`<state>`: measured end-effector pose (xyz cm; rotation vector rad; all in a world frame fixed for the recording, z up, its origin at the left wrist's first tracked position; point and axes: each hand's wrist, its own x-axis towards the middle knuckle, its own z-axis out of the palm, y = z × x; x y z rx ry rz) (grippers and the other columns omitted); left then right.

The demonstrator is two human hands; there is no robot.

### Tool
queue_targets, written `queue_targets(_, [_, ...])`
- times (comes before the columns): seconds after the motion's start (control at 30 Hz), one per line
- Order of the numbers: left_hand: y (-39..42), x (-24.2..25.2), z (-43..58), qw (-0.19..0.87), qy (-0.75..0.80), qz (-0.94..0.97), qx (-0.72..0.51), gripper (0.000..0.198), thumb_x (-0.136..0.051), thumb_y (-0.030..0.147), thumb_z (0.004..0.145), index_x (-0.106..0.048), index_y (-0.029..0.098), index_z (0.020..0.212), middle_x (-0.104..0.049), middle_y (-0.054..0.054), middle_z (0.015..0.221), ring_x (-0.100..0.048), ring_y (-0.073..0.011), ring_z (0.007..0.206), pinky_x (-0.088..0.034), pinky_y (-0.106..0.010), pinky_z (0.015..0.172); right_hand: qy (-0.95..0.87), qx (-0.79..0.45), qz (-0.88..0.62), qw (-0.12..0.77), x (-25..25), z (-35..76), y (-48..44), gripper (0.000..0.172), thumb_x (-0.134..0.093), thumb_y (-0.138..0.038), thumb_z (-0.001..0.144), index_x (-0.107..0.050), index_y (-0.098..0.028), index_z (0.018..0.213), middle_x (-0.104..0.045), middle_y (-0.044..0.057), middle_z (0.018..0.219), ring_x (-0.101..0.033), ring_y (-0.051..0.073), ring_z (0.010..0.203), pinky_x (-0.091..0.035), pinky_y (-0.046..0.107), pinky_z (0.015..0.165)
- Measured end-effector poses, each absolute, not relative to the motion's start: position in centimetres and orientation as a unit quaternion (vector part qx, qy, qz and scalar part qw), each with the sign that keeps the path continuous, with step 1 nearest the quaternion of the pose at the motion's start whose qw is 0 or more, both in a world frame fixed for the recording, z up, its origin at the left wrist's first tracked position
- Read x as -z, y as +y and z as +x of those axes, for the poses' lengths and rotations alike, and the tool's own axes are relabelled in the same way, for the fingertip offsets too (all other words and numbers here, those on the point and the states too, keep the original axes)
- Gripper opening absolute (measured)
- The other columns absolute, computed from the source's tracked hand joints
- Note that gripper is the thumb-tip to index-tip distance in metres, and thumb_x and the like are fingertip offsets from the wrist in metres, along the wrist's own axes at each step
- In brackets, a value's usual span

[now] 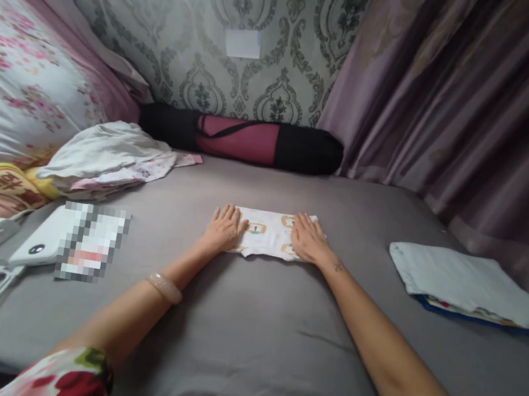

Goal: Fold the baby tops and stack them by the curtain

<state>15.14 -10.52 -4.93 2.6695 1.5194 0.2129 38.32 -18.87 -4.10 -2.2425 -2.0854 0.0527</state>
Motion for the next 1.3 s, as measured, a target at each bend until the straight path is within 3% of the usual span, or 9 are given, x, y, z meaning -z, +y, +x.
queue_targets(0.27, [-10.0,5.1,14.4,0.063,0.482,0.873,-0.053,0.056,-0.022,0.041,0.100,-0.039,0.007,0.140,-0.033,-0.020,0.153,-0.024,-0.0315,0.144,-0.024,-0.050,0.115,-0.674,-0.055,-0.736,0.029,4.6,39.1,-18.8,0.062,-0.016,-0.032,0.096,-0.029,-0.004,0.150,-0.025,0.012,0.158,-0.020,0.024,0.146,-0.014,0.042,0.120])
queue_targets(0.57, [-9.7,6.2,11.1,0.088,0.493,0.863,-0.072,0.059,-0.020,0.041,0.099,-0.029,0.011,0.149,-0.030,-0.014,0.156,-0.024,-0.0279,0.145,-0.018,-0.047,0.118,-0.642,-0.050,-0.764,0.050,5.8,41.7,-19.5,0.065,-0.013,-0.034,0.096,-0.027,-0.001,0.150,-0.023,0.015,0.158,-0.019,0.025,0.146,-0.019,0.041,0.118])
queue_targets(0.8, [-10.1,6.4,11.0,0.083,0.484,0.862,-0.122,0.058,-0.021,0.040,0.099,-0.032,0.010,0.148,-0.031,-0.014,0.155,-0.024,-0.0266,0.145,-0.018,-0.048,0.118,-0.651,-0.015,-0.755,0.069,4.1,40.9,-18.9,0.065,-0.013,-0.037,0.097,-0.027,-0.004,0.150,-0.021,0.014,0.159,-0.015,0.024,0.147,-0.010,0.045,0.120])
queue_targets(0.97, [-10.5,6.1,10.7,0.074,0.464,0.870,-0.152,0.053,-0.024,0.037,0.099,-0.038,0.016,0.145,-0.034,-0.009,0.155,-0.020,-0.0235,0.147,-0.010,-0.049,0.119,-0.656,-0.016,-0.752,0.063,5.4,40.4,-18.3,0.064,-0.014,-0.036,0.097,-0.032,-0.001,0.148,-0.028,0.015,0.156,-0.019,0.025,0.146,-0.016,0.040,0.119])
queue_targets(1.3, [-10.8,5.9,10.9,0.082,0.483,0.860,-0.147,0.049,-0.024,0.035,0.099,-0.043,0.022,0.142,-0.037,-0.005,0.153,-0.023,-0.0222,0.146,-0.015,-0.049,0.119,-0.651,-0.024,-0.758,0.022,4.3,39.4,-18.3,0.063,-0.016,-0.035,0.097,-0.031,-0.002,0.149,-0.028,0.016,0.156,-0.021,0.028,0.145,-0.013,0.046,0.118])
